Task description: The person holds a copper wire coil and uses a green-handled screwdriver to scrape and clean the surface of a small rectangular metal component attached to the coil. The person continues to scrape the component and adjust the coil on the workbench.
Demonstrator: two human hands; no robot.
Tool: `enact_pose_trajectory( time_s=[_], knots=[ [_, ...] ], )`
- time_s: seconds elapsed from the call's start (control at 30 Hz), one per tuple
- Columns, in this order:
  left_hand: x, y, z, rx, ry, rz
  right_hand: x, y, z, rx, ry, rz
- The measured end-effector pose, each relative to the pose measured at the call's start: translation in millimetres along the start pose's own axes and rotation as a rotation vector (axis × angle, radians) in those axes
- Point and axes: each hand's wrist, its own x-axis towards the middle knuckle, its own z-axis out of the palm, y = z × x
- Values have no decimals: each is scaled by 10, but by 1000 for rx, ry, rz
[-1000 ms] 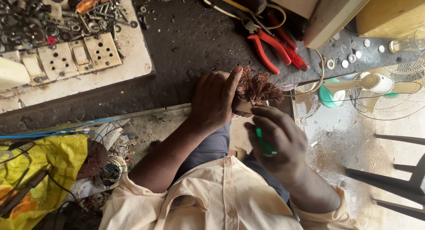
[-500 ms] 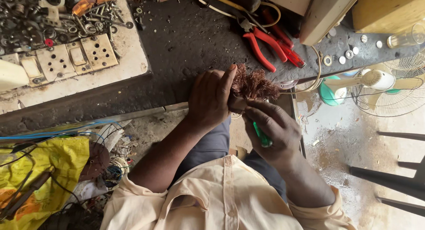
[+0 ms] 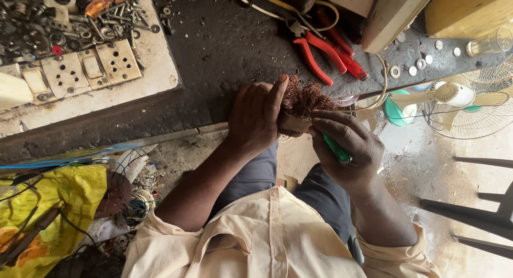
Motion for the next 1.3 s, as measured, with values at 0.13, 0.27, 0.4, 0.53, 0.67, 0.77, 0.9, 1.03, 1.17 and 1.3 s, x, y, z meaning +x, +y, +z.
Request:
enact_pose_trajectory(
  time_s=[0.13,0.27,0.4,0.53,0.67,0.77,0.9,1.03,1.17,1.3],
  knots=[
    [35,19,5,25,10,-14,13,25,10,11,12,-18],
    [28,15,3,25,20,-5,-7,56,38,16,35,-18],
    [24,12,15,43,26,-7,-19,119,95,148,92,41],
    [27,15,35,50,17,-15,-13,183,145,173,151,66],
    [47,4,10,43,25,-11,27,199,185,129,160,6],
    [34,16,14,58,22,-9,17,199,202,117,181,-29],
    [34,8,46,32,13,-29,-14,233,282,85,242,-39],
    [39,18,29,20,5,-28,-71,328,417,122,333,29],
    [29,1,35,18,-3,-7,-140,338,497,308,408,139],
    [26,31,23,13,-4,-24,-96,369,462,238,402,97]
  ],
)
